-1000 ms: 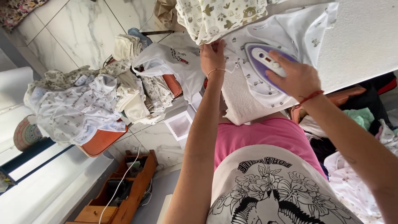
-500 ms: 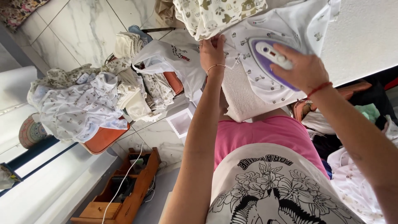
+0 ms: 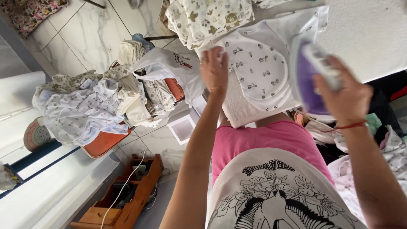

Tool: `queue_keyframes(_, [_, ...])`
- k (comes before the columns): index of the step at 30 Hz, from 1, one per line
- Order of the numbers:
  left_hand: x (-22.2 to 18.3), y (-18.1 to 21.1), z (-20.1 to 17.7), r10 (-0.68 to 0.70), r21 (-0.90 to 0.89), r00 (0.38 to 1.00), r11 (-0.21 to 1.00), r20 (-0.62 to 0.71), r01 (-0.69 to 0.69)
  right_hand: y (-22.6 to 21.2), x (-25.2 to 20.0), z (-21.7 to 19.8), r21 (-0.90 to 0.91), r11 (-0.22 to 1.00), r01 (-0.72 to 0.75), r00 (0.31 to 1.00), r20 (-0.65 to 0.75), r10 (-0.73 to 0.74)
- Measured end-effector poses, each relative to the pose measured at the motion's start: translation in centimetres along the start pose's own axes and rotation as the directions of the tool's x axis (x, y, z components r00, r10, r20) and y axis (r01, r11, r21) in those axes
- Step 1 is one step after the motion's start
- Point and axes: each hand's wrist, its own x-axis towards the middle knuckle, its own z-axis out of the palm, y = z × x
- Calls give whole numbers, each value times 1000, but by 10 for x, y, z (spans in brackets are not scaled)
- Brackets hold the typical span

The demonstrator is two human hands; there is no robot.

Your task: The person irons and folds baby clothes on an ironing board, smoothing the fabric and using a steam iron before folding each piece neatly.

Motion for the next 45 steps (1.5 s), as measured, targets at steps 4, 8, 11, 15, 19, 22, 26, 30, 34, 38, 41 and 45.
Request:
queue_keyframes(4, [-16, 35, 27, 337, -5, 932, 941, 134, -339, 68, 0, -27, -30, 947, -318, 932, -191, 307])
queue_keyframes(8, [-3, 51, 52, 461, -26, 861, 884, 214, -467, 109, 21, -32, 208, 802, -559, 818, -20, 575])
queue_keyframes(11, [5, 59, 59, 493, -29, 811, 859, 314, -511, 120, 25, -34, 122, 848, -516, 852, -28, 523])
queue_keyframes(15, [7, 54, 66, 500, -65, 827, 863, 256, -501, 104, 29, 11, -561, 801, -207, 962, -264, 63])
queue_keyframes(19, [7, 56, 66, 504, -130, 832, 863, 232, -487, 56, 66, 69, 69, 992, 110, 991, 72, -115])
queue_keyframes(22, [8, 59, 68, 453, -131, 838, 891, 305, -434, 66, 78, 98, -54, 998, 22, 999, -24, -23])
queue_keyframes(26, [9, 61, 71, 454, -179, 847, 890, 276, -419, 71, 85, 101, -38, 999, 14, 998, -59, -16])
queue_keyframes(30, [10, 56, 73, 447, -168, 848, 894, 286, -415, 66, 91, 98, -20, 1000, -21, 997, 79, 23])
queue_keyframes(34, [10, 59, 71, 437, -166, 848, 899, 300, -405, 71, 94, 100, -20, 998, -53, 995, 87, 55])
queue_keyframes(38, [14, 57, 79, 503, -185, 832, 863, 234, -470, 77, 99, 102, -19, 996, -83, 988, 130, 85])
queue_keyframes(41, [15, 56, 84, 478, -158, 837, 879, 266, -451, 86, 104, 107, 18, 986, -165, 973, 164, 160])
queue_keyframes(45, [15, 69, 89, 474, -69, 840, 878, 266, -474, 77, 111, 101, -3, 974, -228, 949, 221, 223])
